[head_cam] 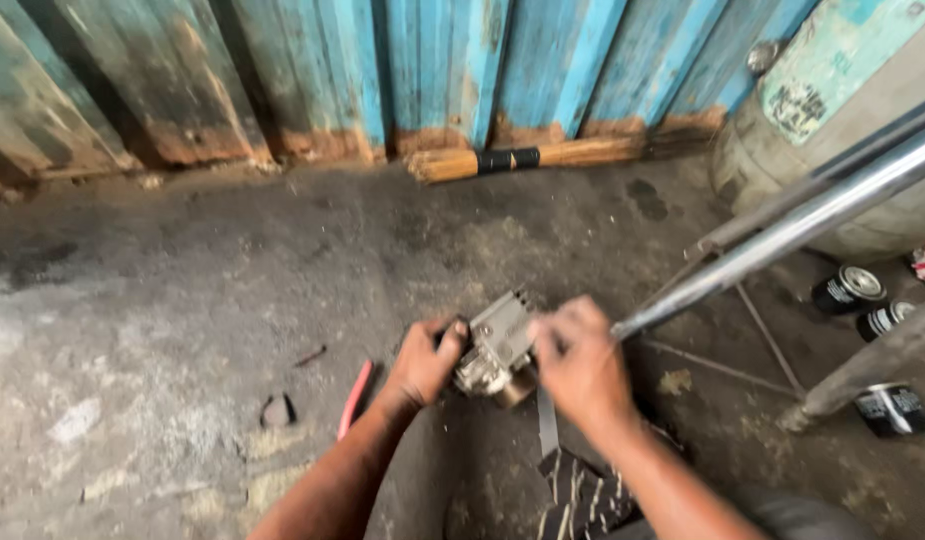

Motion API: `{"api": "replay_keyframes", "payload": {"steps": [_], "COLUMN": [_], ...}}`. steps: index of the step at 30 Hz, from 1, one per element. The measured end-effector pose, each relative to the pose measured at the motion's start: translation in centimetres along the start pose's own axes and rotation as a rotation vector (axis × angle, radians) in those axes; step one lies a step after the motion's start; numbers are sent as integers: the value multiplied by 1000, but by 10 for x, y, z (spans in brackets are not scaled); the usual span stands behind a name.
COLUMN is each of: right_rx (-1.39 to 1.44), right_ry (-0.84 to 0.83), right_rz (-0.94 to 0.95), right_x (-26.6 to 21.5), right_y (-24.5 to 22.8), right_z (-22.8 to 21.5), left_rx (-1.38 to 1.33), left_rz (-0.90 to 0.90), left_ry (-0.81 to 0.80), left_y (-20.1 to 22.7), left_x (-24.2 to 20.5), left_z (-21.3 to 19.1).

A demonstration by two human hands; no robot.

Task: The person scrubs a metal engine part with a white cloth, focusing on the central bore and outer surfaces. They rotate the part to access different areas and continue scrubbing until the end of the clip.

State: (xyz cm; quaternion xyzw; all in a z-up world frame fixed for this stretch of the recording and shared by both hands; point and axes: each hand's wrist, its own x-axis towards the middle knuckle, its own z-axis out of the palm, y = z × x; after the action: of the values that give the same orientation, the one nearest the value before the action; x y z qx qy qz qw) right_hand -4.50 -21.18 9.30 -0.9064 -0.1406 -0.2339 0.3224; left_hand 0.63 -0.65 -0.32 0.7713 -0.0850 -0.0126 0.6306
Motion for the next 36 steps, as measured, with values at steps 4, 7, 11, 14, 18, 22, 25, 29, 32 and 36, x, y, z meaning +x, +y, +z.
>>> {"api": "replay_keyframes", "payload": {"steps": [4,7,11,14,18,22,25,29,32,36], "right_rx": [139,86,70,21,95,27,-13,-418,-597,-608], "right_ry": [-44,-23,-74,-99,-194,-354,-743,-1099,-1067,-944], "right_rz": [-30,-57,-67,-56,-92,-218,-1,439,502,799], "right_x": [-18,0,-1,5,0,-1,-11,-26,-39,-54], "right_y": [-19,-21,-16,-8,-14,-34,-20,27,57,89], "right_z": [-6,-2,-5,-4,2,-2,-35,-31,6,43], "left_rx": [39,65,45,43,43,26,39,64,6,27], "left_rz": [-38,20,30,115,47,64,55,61,130,32], "left_ry": [56,52,37,48,51,34,42,-7,-9,-56], "left_y": [-4,-2,-2,-3,-8,-3,-8,-16,-15,-21], "left_x": [-5,-5,-1,2,0,5,1,6,16,0], "left_z": [6,3,0,2,4,-2,0,-3,-4,-2]}}
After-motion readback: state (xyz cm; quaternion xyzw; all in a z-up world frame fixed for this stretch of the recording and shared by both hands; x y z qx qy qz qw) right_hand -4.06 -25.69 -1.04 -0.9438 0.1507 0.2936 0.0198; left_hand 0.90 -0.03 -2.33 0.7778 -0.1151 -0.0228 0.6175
